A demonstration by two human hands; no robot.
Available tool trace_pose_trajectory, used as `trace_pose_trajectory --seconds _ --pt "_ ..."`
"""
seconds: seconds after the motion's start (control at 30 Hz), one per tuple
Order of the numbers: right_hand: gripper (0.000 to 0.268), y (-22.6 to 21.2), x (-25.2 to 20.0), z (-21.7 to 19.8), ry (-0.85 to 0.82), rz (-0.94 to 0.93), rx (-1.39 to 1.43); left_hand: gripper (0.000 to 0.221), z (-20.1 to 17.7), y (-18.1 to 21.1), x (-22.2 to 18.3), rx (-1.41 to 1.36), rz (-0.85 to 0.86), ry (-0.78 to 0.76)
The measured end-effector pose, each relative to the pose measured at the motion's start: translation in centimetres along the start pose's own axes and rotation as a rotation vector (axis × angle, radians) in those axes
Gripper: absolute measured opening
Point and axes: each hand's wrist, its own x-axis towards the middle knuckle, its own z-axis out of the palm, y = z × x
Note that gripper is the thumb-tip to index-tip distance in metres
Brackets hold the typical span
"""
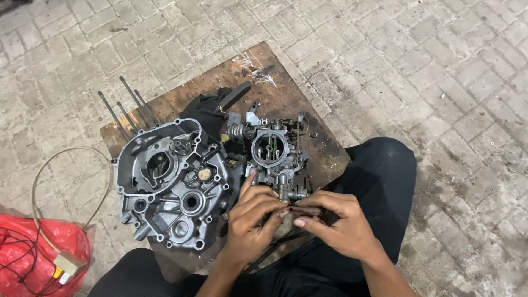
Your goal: A person is seen fine-tuning and inspecting the mechanical linkages and components of a carburetor on a wooden board.
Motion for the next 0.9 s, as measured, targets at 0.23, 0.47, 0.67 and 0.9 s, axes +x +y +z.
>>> trace_pose_trajectory --seconds 0.23,0.47,0.67,0.9 --pt "0.011 0.4 -0.2 0.2 0.013 0.033 -0.096 0.013 -0.6 0.6 0.4 -0.021 -0.047 -0.087" --pt "0.019 0.9 -0.3 0.3 -0.029 -0.034 -0.155 0.01 -0.7 0.9 0.6 0.042 -0.017 -0.084" --pt "0.026 1.0 -0.3 0.2 -0.074 -0.072 -0.129 0.019 -0.5 0.3 0.3 0.15 0.021 -0.124" --pt "0.007 -0.2 -0.1 -0.3 -0.187 -0.033 -0.102 0.029 -0.3 0.2 0.3 0.234 0.069 -0.119"
